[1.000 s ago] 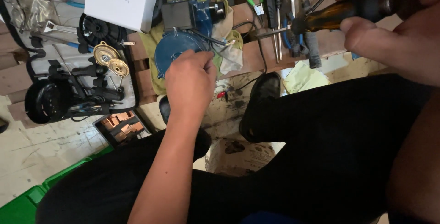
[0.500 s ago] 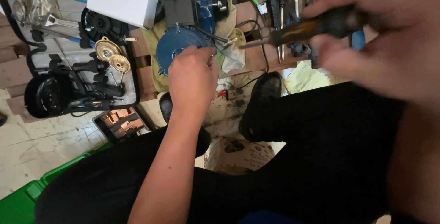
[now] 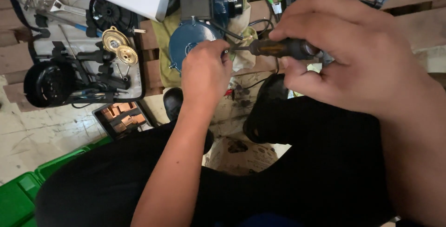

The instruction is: The person assembles a small electric motor by placing a blue end cap onto the stator, then uses a screwdriver to tighten multiple screws around the cap. The person also briefly handles a brass gear and a black cylindrical component before securing the cap.

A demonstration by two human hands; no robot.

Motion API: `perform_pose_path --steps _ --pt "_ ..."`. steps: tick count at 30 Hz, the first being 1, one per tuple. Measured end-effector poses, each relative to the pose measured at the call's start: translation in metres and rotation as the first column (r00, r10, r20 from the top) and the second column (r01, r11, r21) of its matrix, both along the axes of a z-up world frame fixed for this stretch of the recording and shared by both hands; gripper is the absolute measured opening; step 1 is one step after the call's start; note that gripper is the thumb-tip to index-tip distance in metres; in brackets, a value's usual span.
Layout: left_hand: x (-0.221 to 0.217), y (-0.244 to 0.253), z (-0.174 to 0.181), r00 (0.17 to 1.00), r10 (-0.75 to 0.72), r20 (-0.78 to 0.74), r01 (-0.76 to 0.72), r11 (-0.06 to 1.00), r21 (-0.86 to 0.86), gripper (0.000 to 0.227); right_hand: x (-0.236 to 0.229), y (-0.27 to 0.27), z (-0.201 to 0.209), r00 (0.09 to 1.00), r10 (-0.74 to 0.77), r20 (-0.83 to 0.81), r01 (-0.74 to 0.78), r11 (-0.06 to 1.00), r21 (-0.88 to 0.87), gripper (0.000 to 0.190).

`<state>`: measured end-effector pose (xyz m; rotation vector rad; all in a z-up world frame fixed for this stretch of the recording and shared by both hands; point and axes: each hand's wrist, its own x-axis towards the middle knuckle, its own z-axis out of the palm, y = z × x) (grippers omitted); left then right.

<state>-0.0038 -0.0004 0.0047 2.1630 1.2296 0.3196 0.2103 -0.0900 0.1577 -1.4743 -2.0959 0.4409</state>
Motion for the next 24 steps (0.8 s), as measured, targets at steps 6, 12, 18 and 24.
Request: perform_pose_path --steps 6,12,18,24 --pt "-0.001 0.0 0.0 1.0 -0.019 0.004 0.019 1.0 -0.023 0.03 -0.006 0.004 -0.002 0.999 0.046 0.03 -0.046 0.999 -0.005 0.022" --pt "0.0 0.001 0.003 1.0 -0.009 -0.018 0.008 0.999 -0.033 0.021 -0.011 0.007 -0.005 0.996 0.073 0.055 -0.073 0.997 0.003 0.018" --pt "-0.001 0.0 0.001 1.0 -0.026 0.004 0.026 1.0 0.005 0.023 -0.015 0.009 -0.004 0.988 0.122 0.092 -0.122 0.993 -0.005 0.026" --pt "-0.003 -0.001 -0.001 0.998 -0.053 0.038 0.052 0.998 0.033 0.021 -0.024 0.011 0.001 0.978 0.197 0.072 -0.192 0.979 -0.071 0.032"
